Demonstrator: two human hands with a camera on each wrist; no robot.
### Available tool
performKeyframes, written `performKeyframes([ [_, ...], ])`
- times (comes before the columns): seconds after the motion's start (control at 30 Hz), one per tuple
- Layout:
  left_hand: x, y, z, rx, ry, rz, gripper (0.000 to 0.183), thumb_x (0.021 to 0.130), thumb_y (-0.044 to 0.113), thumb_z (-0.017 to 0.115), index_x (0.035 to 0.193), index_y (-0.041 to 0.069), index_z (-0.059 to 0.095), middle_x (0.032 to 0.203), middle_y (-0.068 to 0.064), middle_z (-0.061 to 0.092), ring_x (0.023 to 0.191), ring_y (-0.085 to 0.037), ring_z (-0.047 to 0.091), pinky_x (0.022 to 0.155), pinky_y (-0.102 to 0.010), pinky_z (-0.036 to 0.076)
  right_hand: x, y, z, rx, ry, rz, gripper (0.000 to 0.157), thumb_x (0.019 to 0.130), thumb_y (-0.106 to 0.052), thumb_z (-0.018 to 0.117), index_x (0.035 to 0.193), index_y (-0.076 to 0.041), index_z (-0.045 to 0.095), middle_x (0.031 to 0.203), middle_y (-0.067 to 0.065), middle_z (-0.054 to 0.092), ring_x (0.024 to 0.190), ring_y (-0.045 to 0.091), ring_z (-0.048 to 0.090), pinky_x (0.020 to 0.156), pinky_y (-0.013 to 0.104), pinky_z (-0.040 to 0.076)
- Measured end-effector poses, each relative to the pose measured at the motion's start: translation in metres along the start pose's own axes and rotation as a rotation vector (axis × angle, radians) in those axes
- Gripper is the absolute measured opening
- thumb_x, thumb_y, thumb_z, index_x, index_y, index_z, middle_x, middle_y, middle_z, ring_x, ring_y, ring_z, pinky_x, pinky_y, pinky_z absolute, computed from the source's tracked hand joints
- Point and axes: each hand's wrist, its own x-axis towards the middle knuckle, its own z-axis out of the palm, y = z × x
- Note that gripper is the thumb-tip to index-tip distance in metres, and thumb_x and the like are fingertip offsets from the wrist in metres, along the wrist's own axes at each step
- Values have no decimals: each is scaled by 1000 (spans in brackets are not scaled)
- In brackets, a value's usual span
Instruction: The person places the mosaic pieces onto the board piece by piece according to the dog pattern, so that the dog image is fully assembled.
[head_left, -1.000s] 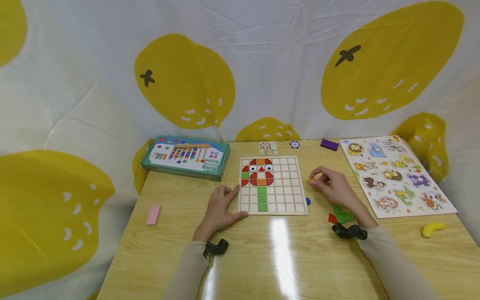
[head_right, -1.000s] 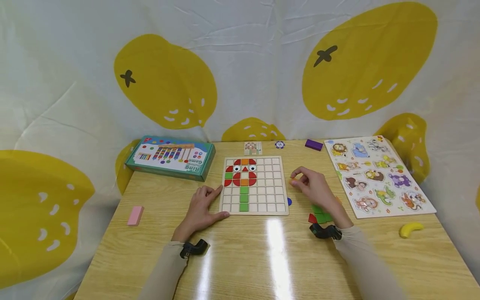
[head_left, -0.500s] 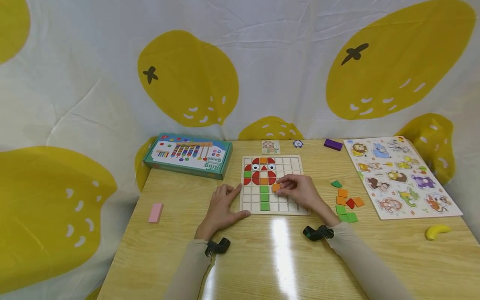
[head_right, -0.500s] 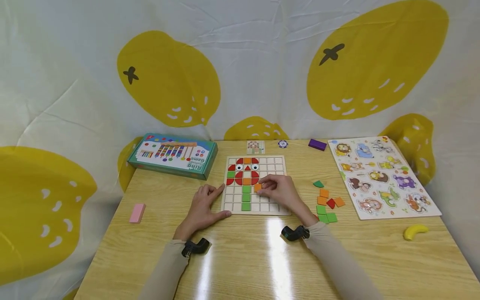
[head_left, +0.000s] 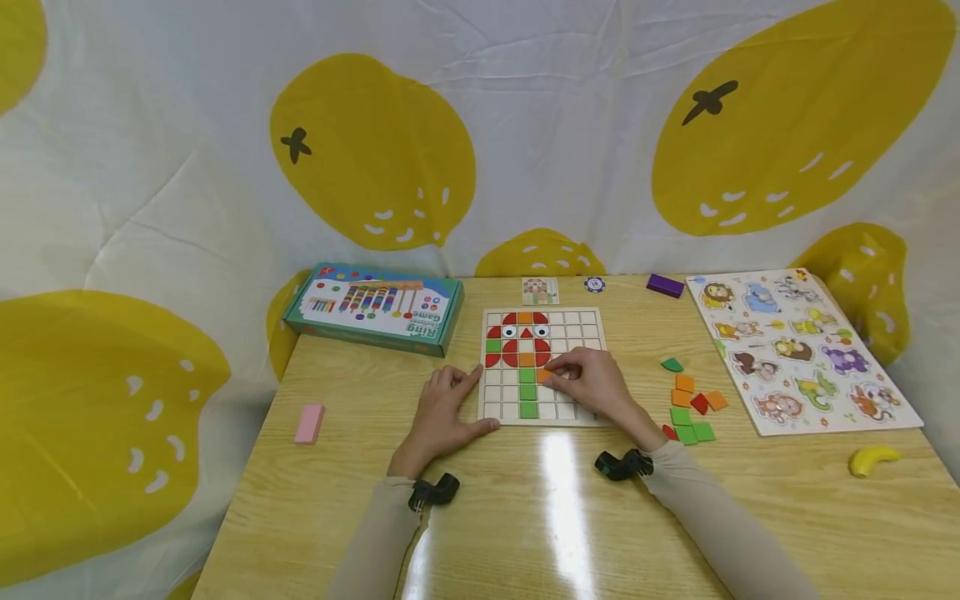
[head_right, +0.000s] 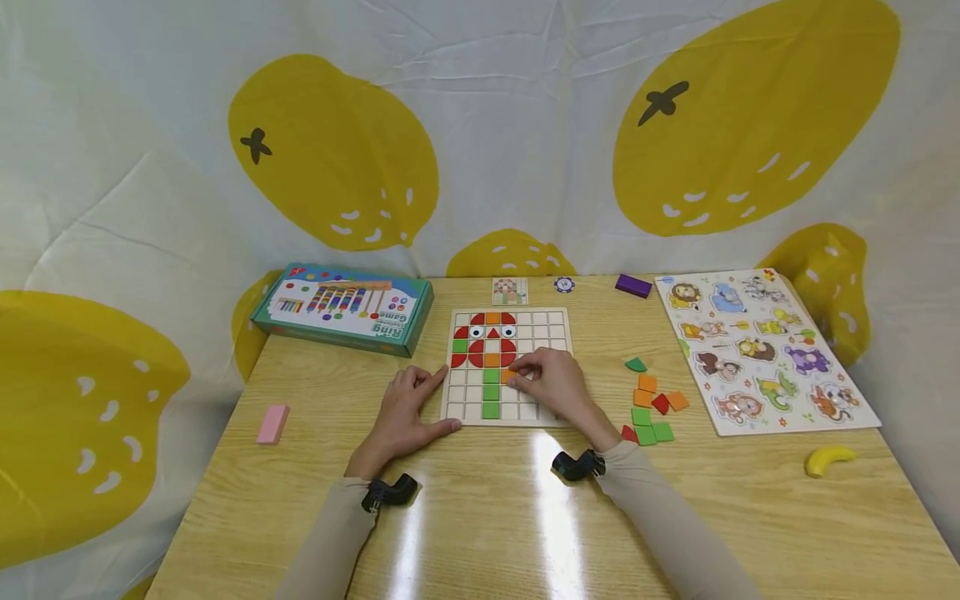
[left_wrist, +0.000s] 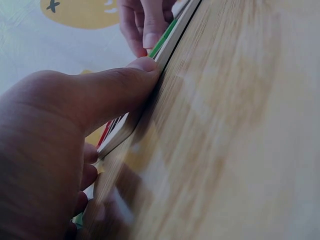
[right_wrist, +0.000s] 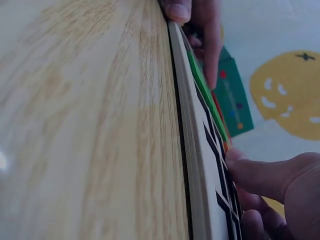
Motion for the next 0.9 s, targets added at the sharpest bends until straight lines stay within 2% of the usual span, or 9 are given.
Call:
performKeyframes([
  [0.17,0,0,-1,5,-1,0,97,74,72,69,153,22,40,116,-3,44,102,-18,38,91,-38,32,1,0,-3,9,-14,-18,23,80,-24,84,100,-15,79,80,-5,67,63,9,52,57,25,42],
  [0.27,0,0,-1,9,0,8,97,74,72,70,152,21,40,117,-3,45,101,-19,39,91,-39,33,-3,6,-19,40,-16,-11,29,81,-23,83,107,-12,77,84,-3,66,68,12,56,60,25,45],
  [0.37,0,1,-2,10,1,13,97,75,72,69,152,20,41,117,-4,46,100,-19,39,90,-39,33,-14,18,-49,16,14,30,32,83,-25,81,111,-11,75,88,0,67,73,14,60,63,25,48],
  [0.47,-1,2,-2,16,-3,3,97,75,73,68,152,21,41,116,-3,45,101,-19,38,91,-40,33,-32,34,-88,-100,36,82,31,84,-27,80,110,-9,75,90,3,70,74,15,63,63,27,49],
  [0.57,-1,2,-1,27,-6,-4,97,75,73,68,152,22,40,116,-3,44,102,-18,38,91,-39,33,-52,49,-123,-262,9,116,29,84,-26,80,105,-7,76,89,7,69,71,16,62,60,30,46],
  [0.63,-1,1,-1,30,-5,-3,97,75,73,68,152,22,40,116,-3,44,102,-18,38,91,-39,32,-63,57,-139,-334,-35,131,29,83,-27,80,102,-5,77,87,9,68,68,16,60,58,32,44],
  [0.7,-2,1,-1,34,2,2,96,75,72,68,152,22,41,115,-3,44,102,-18,38,90,-38,32,-71,63,-148,-365,-85,150,30,83,-29,80,101,-5,77,86,7,68,67,14,57,58,32,43],
  [0.77,-2,1,0,33,15,10,95,75,71,70,151,21,42,115,-3,45,101,-19,38,89,-39,32,-75,68,-151,-351,-125,165,31,84,-31,79,101,-5,76,85,4,69,68,11,57,60,31,44],
  [0.9,-1,2,2,28,20,22,95,75,70,70,151,21,43,115,-4,45,100,-19,39,90,-40,33,-81,76,-150,-300,-151,195,26,86,-29,78,98,-6,71,82,-1,69,67,8,58,62,29,46],
])
